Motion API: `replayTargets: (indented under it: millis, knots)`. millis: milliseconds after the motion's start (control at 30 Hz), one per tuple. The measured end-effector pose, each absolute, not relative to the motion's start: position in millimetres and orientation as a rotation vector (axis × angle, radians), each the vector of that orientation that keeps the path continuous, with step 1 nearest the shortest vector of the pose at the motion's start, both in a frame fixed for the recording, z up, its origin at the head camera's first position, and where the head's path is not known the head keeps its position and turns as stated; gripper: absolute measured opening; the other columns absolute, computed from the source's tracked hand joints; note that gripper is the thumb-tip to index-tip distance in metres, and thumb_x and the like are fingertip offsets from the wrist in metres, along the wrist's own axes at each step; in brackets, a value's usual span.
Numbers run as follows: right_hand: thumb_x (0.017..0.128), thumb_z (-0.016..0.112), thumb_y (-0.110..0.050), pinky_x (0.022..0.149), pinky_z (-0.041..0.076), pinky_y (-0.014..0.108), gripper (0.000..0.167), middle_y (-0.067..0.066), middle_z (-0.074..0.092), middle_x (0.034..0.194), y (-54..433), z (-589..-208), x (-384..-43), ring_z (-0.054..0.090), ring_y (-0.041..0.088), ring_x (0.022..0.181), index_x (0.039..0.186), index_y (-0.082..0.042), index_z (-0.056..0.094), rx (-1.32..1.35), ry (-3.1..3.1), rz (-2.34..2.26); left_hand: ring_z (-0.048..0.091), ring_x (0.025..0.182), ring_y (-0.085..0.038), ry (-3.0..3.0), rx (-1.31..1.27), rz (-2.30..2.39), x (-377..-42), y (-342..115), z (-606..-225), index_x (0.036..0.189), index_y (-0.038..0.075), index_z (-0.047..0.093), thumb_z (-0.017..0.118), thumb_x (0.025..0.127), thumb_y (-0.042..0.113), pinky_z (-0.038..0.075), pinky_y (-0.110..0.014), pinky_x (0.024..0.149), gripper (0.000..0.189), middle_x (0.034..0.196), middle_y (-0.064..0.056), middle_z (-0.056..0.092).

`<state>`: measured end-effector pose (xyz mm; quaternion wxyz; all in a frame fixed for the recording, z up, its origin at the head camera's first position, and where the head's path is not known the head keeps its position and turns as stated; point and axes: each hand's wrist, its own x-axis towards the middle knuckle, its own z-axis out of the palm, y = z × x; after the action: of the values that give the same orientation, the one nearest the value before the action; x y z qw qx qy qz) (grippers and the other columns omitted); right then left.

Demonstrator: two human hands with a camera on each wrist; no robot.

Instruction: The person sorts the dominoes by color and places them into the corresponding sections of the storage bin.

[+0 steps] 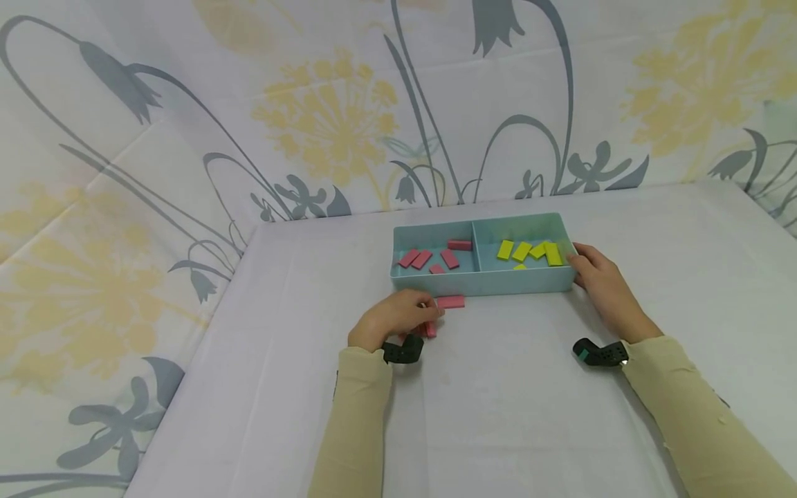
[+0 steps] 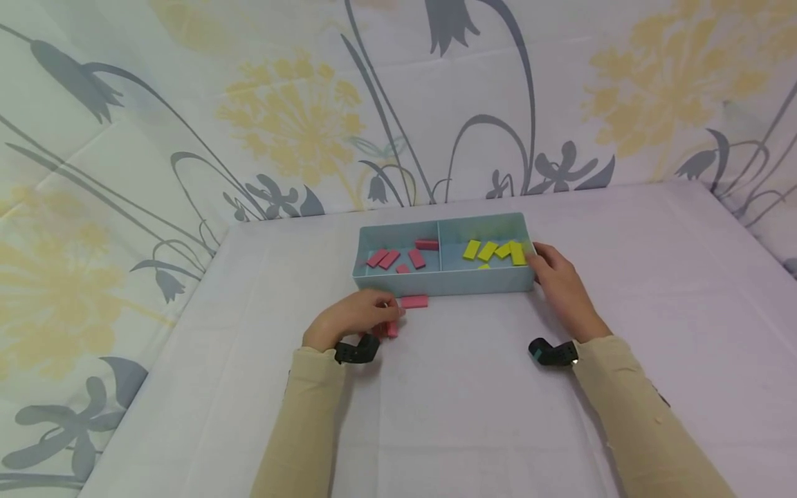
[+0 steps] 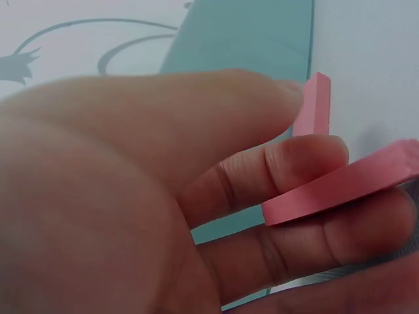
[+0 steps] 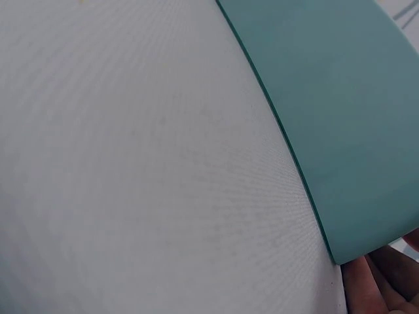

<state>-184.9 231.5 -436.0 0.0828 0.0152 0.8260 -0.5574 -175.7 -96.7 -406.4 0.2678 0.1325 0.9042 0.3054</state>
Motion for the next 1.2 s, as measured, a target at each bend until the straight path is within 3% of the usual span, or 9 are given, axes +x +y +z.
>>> replayTargets:
  millis: [200, 467, 1067, 1200]
  knots:
    - [0.090, 0.027, -0.057, 0.102, 0.019, 0.052, 0.076, 0.015, 0.006, 0.147, 230.5, -435.0, -185.7, 0.024, 0.038, 0.128, 0.143, -0.007, 0.005, 0.038, 2.462, -1.664, 0.052, 0.058, -0.014, 2.433, 0.341, 0.866, -175.9, -99.2, -404.7, 0.079, 0.014, 0.062, 0.052, 0.089, 0.033, 0.043, -0.027, 0.048, 0.024, 0.069, -0.002, 0.061]
    - [0.090, 0.027, -0.057, 0.102, 0.018, 0.053, 0.077, 0.016, 0.007, 0.147, 231.0, -435.2, -185.8, 0.025, 0.039, 0.127, 0.143, -0.007, 0.006, 0.037, 2.451, -1.665, 0.062, 0.069, -0.022, 2.304, 0.425, 1.063, -176.0, -100.3, -404.2, 0.087, 0.007, 0.063, 0.053, 0.090, 0.020, 0.050, -0.026, 0.062, 0.016, 0.078, -0.004, 0.065]
    - [0.090, 0.026, -0.057, 0.102, 0.021, 0.051, 0.077, 0.016, 0.007, 0.147, 231.4, -437.0, -186.4, 0.024, 0.037, 0.128, 0.143, -0.006, 0.006, 0.028, 2.475, -1.657, 0.061, 0.069, -0.026, 2.257, 0.518, 1.099, -176.3, -102.2, -405.2, 0.094, 0.007, 0.062, 0.051, 0.089, 0.008, 0.051, -0.028, 0.063, 0.012, 0.081, -0.006, 0.065]
    - [0.090, 0.026, -0.057, 0.102, 0.021, 0.051, 0.076, 0.015, 0.007, 0.147, 231.7, -436.0, -186.4, 0.024, 0.036, 0.128, 0.143, -0.007, 0.006, 0.029, 2.476, -1.654, 0.060, 0.070, -0.023, 2.326, 0.516, 1.068, -177.1, -101.7, -403.3, 0.095, 0.010, 0.063, 0.052, 0.089, 0.012, 0.051, -0.028, 0.062, 0.013, 0.080, -0.005, 0.064]
